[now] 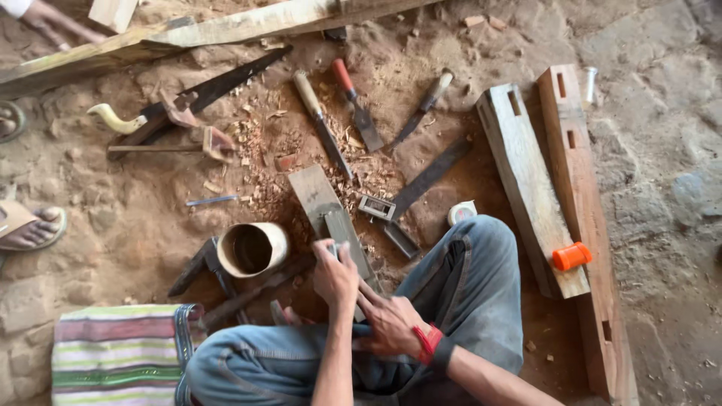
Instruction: The person sits on the ground and sharpens a small metal tool on a grinding stone. They repeatedly rub the tool against the stone, occasionally dipping it into a container of liquid, and inspect the edge between strokes.
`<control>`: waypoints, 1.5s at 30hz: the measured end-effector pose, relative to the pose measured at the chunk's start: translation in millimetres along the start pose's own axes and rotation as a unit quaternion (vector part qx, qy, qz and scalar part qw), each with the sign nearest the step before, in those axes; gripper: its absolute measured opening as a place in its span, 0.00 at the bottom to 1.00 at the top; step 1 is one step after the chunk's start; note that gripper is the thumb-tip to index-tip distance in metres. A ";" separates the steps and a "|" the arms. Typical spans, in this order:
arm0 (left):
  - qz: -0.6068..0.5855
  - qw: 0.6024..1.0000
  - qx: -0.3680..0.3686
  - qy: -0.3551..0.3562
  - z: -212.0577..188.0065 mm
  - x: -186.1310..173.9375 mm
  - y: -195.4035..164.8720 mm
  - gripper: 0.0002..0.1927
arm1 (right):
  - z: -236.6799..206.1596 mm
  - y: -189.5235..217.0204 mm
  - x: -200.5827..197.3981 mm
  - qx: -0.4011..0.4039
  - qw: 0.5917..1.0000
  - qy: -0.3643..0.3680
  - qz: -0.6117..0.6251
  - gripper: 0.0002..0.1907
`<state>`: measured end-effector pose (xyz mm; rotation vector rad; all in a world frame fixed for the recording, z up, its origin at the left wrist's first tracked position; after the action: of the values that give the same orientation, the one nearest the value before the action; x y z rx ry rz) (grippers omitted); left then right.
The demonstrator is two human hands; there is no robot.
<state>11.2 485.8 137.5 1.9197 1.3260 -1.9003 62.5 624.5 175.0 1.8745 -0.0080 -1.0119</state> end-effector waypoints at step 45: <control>-0.042 0.972 0.074 -0.218 19.6 -4.6 -23.4 0.16 | 34.9 -17.2 -32.1 -0.078 0.991 -0.076 -0.080 0.48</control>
<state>-17.7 485.2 148.6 1.3931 1.1717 -2.3449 12.2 620.7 176.1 1.6737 0.1289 -1.2276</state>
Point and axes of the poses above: each hand's wrist, its own z-axis towards the middle knuckle, its own x-axis out of the palm, y = z × x, the point moved 8 cm from there along z, towards the middle knuckle, and after that the axes turned 5 degrees about z, right-handed, at the moved point
